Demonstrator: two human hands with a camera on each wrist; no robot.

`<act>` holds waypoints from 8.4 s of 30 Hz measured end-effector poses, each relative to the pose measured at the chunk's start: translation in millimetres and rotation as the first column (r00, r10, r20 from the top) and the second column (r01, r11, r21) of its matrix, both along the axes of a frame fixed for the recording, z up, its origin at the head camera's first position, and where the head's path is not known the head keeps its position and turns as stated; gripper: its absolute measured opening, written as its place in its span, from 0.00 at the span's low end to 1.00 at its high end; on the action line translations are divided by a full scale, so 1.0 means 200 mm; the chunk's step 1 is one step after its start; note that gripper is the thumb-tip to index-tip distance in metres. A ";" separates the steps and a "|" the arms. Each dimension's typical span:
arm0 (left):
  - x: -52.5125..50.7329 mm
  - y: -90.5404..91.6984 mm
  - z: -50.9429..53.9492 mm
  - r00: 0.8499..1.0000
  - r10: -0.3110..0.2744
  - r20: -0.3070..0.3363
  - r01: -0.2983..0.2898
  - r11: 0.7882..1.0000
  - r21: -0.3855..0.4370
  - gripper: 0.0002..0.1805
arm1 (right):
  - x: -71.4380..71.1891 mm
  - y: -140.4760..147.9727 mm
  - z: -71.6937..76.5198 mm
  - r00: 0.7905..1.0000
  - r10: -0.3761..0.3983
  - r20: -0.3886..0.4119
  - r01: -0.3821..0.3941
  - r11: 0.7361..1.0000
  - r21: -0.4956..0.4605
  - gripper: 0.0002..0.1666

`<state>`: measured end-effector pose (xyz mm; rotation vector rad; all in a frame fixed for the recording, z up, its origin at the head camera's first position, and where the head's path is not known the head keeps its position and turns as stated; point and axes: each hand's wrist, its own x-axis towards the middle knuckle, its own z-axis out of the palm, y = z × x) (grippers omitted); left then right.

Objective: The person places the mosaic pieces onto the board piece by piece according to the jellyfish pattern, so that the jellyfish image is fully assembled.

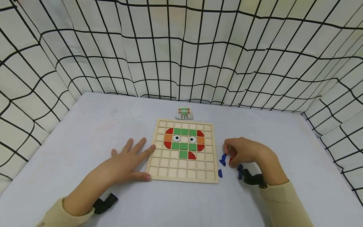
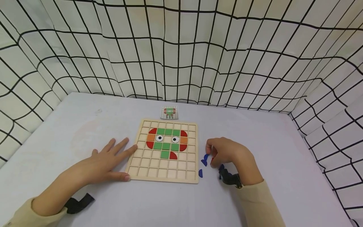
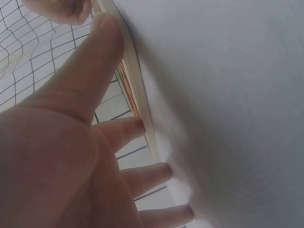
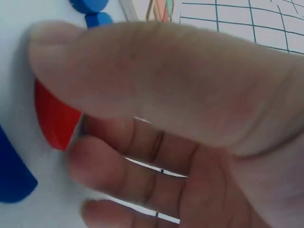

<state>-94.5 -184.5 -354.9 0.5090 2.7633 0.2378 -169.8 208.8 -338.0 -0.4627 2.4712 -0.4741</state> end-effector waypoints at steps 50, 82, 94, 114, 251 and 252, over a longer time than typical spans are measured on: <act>0.00 0.00 0.02 1.000 -0.003 -0.017 0.003 1.000 -0.008 0.56 | -0.09 -0.23 0.02 0.965 0.240 -0.104 -0.261 0.916 -0.306 0.10; 0.01 -0.01 0.01 1.000 -0.005 -0.002 0.005 1.000 0.013 0.55 | -0.07 -0.64 -0.01 0.921 0.333 -0.201 -0.386 0.847 -0.367 0.11; 0.00 0.00 0.00 1.000 -0.001 -0.002 0.001 1.000 0.012 0.55 | -0.03 -0.68 -0.05 0.934 0.288 -0.210 -0.341 0.895 -0.288 0.08; 0.01 -0.01 0.00 1.000 -0.007 -0.011 0.007 1.000 -0.002 0.56 | -0.02 -0.69 -0.07 0.904 0.336 -0.264 -0.388 0.905 -0.177 0.07; -0.02 -0.01 0.03 1.000 -0.020 0.013 0.021 0.999 -0.042 0.56 | -0.05 -0.27 -0.04 0.957 0.232 -0.172 -0.278 0.902 -0.329 0.05; -0.02 -0.01 0.03 1.000 -0.022 0.014 0.023 0.999 -0.042 0.56 | -0.04 -0.29 -0.04 0.952 0.249 -0.178 -0.296 0.898 -0.327 0.05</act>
